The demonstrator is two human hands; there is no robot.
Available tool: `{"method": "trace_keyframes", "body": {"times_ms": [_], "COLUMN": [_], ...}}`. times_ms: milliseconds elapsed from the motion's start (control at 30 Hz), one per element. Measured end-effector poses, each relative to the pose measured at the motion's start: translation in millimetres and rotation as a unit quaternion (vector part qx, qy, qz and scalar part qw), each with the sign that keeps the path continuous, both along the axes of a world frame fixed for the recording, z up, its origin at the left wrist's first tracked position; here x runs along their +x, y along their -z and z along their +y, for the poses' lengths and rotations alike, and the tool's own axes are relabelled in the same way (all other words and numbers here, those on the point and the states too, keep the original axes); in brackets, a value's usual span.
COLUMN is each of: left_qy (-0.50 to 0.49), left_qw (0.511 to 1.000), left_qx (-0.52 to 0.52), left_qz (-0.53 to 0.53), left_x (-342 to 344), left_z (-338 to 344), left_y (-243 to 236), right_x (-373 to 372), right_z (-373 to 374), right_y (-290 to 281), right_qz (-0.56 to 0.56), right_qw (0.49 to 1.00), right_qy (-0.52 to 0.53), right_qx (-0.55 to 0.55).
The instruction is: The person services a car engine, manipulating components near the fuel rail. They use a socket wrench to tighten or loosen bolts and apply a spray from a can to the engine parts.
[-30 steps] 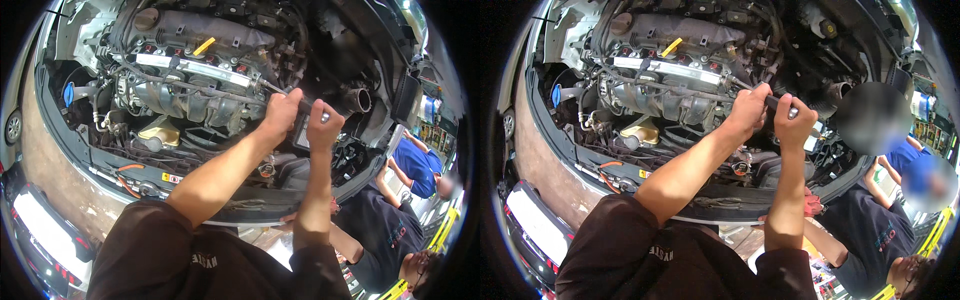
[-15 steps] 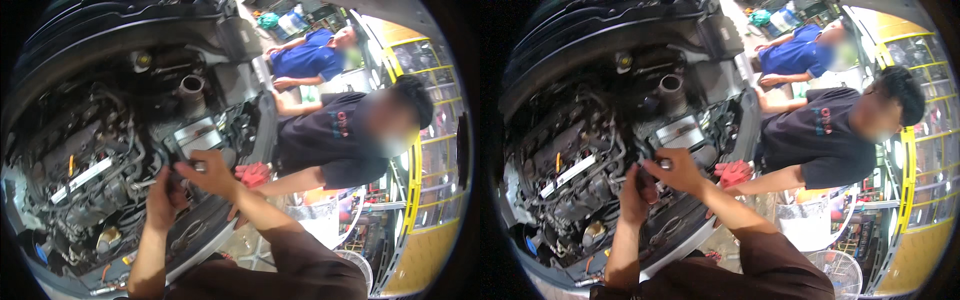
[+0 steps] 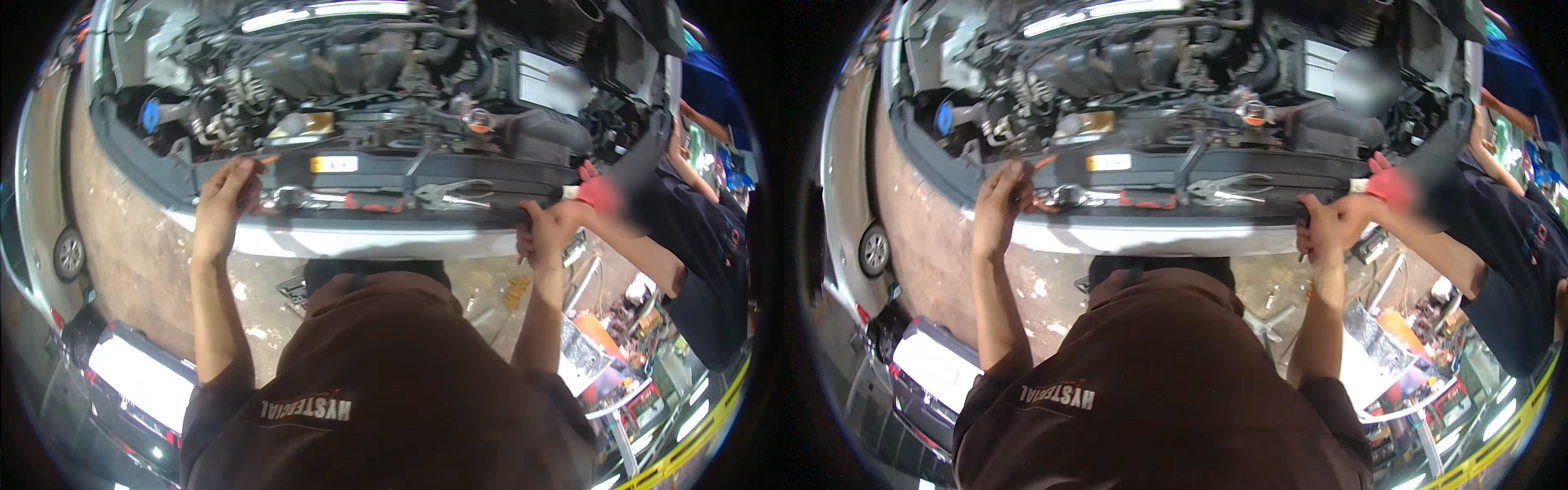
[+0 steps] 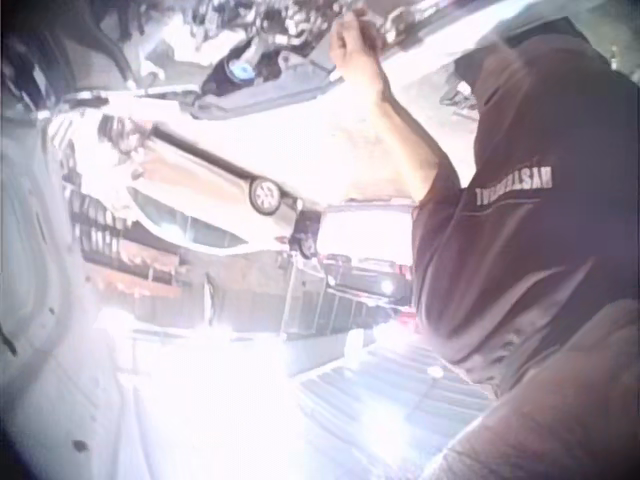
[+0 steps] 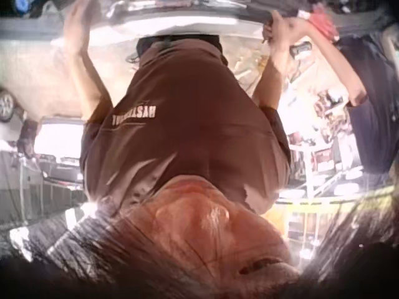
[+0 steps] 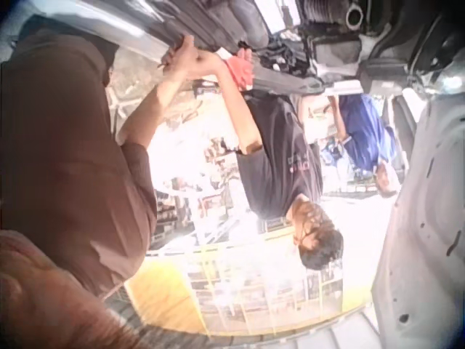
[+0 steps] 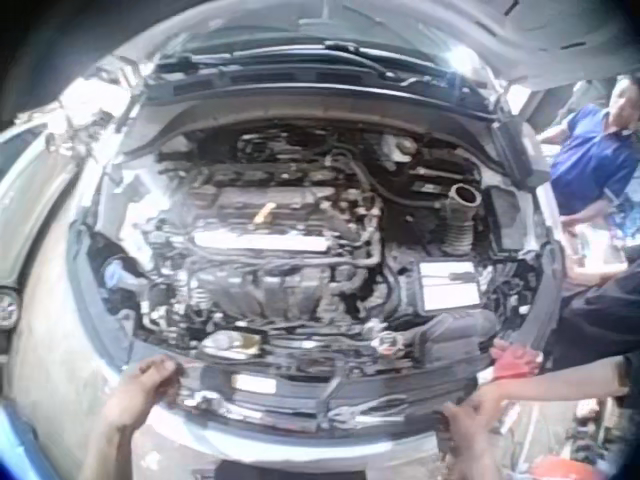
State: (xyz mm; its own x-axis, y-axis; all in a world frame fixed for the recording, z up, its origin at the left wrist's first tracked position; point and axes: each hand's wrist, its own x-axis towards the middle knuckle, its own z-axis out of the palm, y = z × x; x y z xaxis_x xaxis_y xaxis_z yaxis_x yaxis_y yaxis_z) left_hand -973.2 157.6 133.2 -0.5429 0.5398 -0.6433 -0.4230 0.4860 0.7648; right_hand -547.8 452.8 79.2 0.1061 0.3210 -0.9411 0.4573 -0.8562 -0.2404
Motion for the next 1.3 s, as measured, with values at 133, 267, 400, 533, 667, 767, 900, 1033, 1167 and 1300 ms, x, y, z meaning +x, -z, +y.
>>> {"method": "trace_keyframes", "body": {"times_ms": [133,267,400,533,667,767,900,1033,1167,1300], "left_qy": [-0.025,-0.021,0.021,0.022,0.024,0.006,0.059,0.141,0.178,0.178], "left_qw": [0.999,0.993,0.967,0.955,0.916,0.920,0.908,0.906,0.912,0.906], "left_qx": [-0.009,-0.041,-0.102,-0.130,-0.196,-0.216,-0.162,-0.091,-0.079,-0.083], "left_qz": [0.031,0.110,0.232,0.264,0.350,0.328,0.382,0.389,0.362,0.376], "left_x": [-4.6,-13.1,-15.7,-23.9,-60.7,-85.3,-96.0,-86.4,-80.3,-90.2], "left_z": [-34.0,-73.3,-105.7,-121.9,-153.5,-170.7,-167.9,-148.4,-138.4,-141.4], "left_y": [-1.7,13.3,28.6,25.8,33.3,34.0,27.8,33.8,34.8,45.8], "right_x": [-35.6,-39.7,-43.6,-41.5,-54.9,-45.5,-34.7,-22.3,-22.5,-33.7], "right_z": [-9.9,-17.0,-31.2,-38.5,-54.0,-57.7,-71.0,-73.2,-81.8,-95.3], "right_y": [-2.4,12.7,20.7,25.4,2.7,3.1,12.4,25.2,18.6,-4.8], "right_qz": [-0.010,-0.067,-0.184,-0.239,-0.281,-0.283,-0.298,-0.297,-0.283,-0.250], "right_qw": [0.993,0.949,0.794,0.700,0.725,0.723,0.696,0.718,0.719,0.710], "right_qy": [-0.116,-0.264,-0.466,-0.545,-0.511,-0.512,-0.498,-0.473,-0.450,-0.409], "right_qx": [0.014,0.157,0.346,0.395,0.366,0.367,0.422,0.416,0.448,0.517]}}
